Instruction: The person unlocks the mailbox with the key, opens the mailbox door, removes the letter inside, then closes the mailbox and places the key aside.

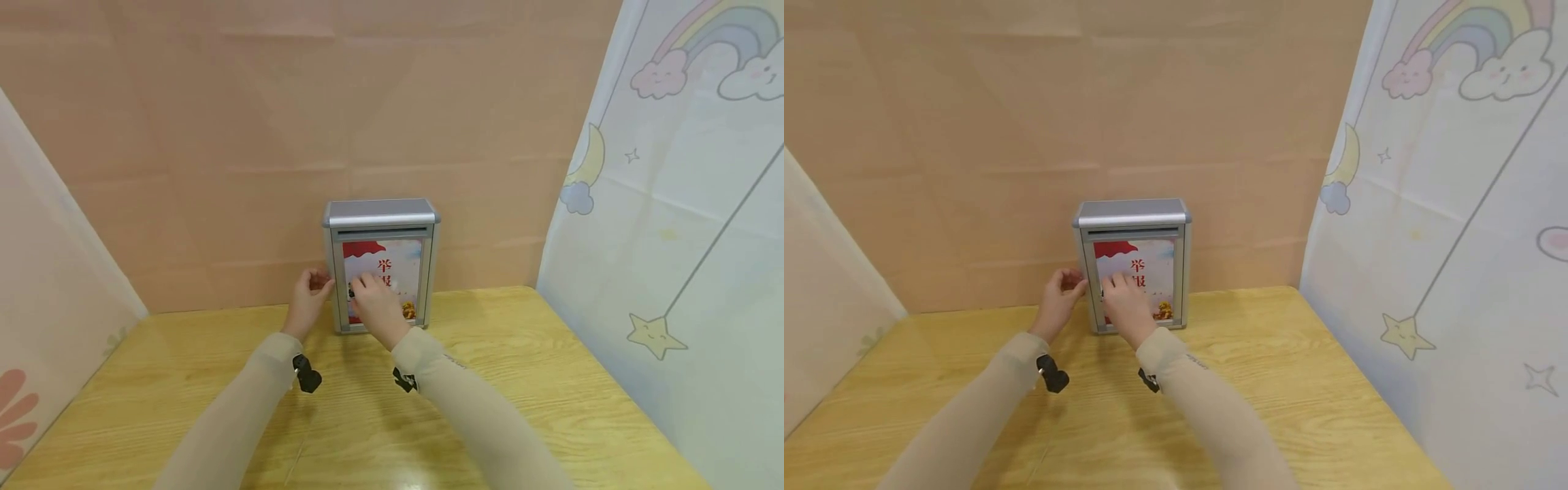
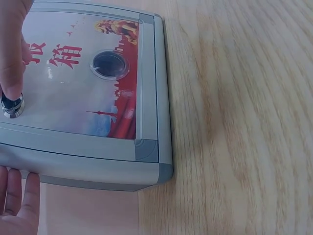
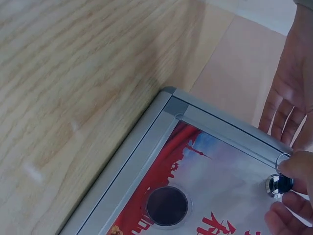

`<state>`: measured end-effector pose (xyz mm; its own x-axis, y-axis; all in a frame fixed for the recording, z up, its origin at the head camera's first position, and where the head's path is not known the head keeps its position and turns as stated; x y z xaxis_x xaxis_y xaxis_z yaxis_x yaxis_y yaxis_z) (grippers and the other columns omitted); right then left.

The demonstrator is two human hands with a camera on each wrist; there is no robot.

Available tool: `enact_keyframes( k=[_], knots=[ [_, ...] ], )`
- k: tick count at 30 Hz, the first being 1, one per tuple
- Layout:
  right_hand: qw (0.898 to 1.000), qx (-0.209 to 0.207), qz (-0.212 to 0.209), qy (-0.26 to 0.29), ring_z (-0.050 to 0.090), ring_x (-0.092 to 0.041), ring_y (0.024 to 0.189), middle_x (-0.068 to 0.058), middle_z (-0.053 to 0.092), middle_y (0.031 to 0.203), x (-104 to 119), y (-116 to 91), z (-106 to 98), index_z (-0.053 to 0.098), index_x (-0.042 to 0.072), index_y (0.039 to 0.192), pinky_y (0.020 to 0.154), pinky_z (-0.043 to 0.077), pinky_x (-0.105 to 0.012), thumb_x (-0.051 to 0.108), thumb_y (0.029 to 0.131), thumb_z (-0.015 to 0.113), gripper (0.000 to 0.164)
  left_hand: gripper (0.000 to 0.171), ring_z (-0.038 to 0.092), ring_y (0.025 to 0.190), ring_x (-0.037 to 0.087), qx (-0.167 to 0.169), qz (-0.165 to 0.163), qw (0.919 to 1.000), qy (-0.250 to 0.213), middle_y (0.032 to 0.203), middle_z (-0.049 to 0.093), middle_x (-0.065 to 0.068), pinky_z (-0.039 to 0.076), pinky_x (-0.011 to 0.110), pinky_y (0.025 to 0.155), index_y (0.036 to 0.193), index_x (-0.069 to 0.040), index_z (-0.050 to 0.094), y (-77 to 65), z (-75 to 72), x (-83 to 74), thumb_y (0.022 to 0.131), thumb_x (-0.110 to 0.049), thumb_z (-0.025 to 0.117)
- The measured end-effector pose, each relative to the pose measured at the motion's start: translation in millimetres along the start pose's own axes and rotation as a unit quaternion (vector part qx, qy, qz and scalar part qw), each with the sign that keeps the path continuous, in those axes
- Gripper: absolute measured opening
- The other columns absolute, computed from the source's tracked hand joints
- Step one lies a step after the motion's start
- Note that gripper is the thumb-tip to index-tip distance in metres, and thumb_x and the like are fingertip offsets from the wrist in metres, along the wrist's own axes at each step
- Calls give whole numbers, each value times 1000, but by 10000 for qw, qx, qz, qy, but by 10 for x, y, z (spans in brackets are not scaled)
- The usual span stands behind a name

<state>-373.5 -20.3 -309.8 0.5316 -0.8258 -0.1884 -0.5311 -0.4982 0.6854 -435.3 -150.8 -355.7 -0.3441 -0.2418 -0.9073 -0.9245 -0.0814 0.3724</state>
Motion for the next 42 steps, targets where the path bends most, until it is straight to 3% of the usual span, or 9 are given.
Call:
enact_keyframes(
  k=[6,14,25,31,34,36,42],
  knots=[
    [9993,-15,-214,-301,63,-18,83,-4,62,93,7,-9,-29,68,8,101,69,57,-26,25,84,76,25,28,54,102,28,38,23,10000,-32,112,56,19,43,9,75,115,3,50,-16,38,-28,96,-14,61],
    [9992,241,-196,-269,63,-16,81,-4,63,93,-24,-4,-20,70,8,100,67,57,-25,27,86,74,23,27,55,102,29,-38,2,9999,139,111,57,19,44,12,76,114,3,50,-39,48,-84,95,-12,61],
    [9971,432,329,539,64,-14,68,-3,65,80,-99,-18,-92,70,7,89,59,55,-25,23,91,69,16,26,55,102,29,-61,-77,9998,153,112,57,20,45,15,81,114,3,51,-105,69,-179,95,-11,62],
    [9889,510,892,1078,62,-10,64,0,65,75,-173,-26,-67,70,11,80,57,52,-20,23,90,70,16,29,55,104,28,-63,-53,9996,269,113,57,18,44,16,81,116,2,51,-105,61,-142,95,-16,62],
    [9752,679,1395,1576,58,-6,60,1,66,74,-248,-58,9,70,13,79,54,48,-17,24,91,69,16,30,54,104,27,-54,-69,9996,276,113,57,17,46,18,82,116,2,51,-109,65,-118,95,-16,62],
    [9579,779,1818,2081,56,-4,59,2,67,75,-304,-100,68,70,13,79,52,46,-16,24,92,68,16,30,54,105,26,-42,-100,9995,293,114,57,16,46,18,82,117,1,51,-113,69,-95,96,-17,62],
    [8815,655,2952,3626,58,-5,62,0,68,79,-421,-282,178,68,12,83,55,48,-20,22,91,69,13,31,54,106,26,55,-178,9995,254,116,56,15,48,18,81,118,0,50,-134,92,-51,96,-17,62]
  ],
)
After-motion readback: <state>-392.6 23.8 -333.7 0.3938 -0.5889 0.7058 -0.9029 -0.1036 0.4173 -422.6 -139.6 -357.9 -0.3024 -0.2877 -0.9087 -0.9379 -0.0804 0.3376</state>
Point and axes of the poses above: each hand's wrist, its own y-axis towards the middle knuckle, its own z-axis out of the palm, x = y × z, the point moved 9 cm from there along y, towards the middle knuckle
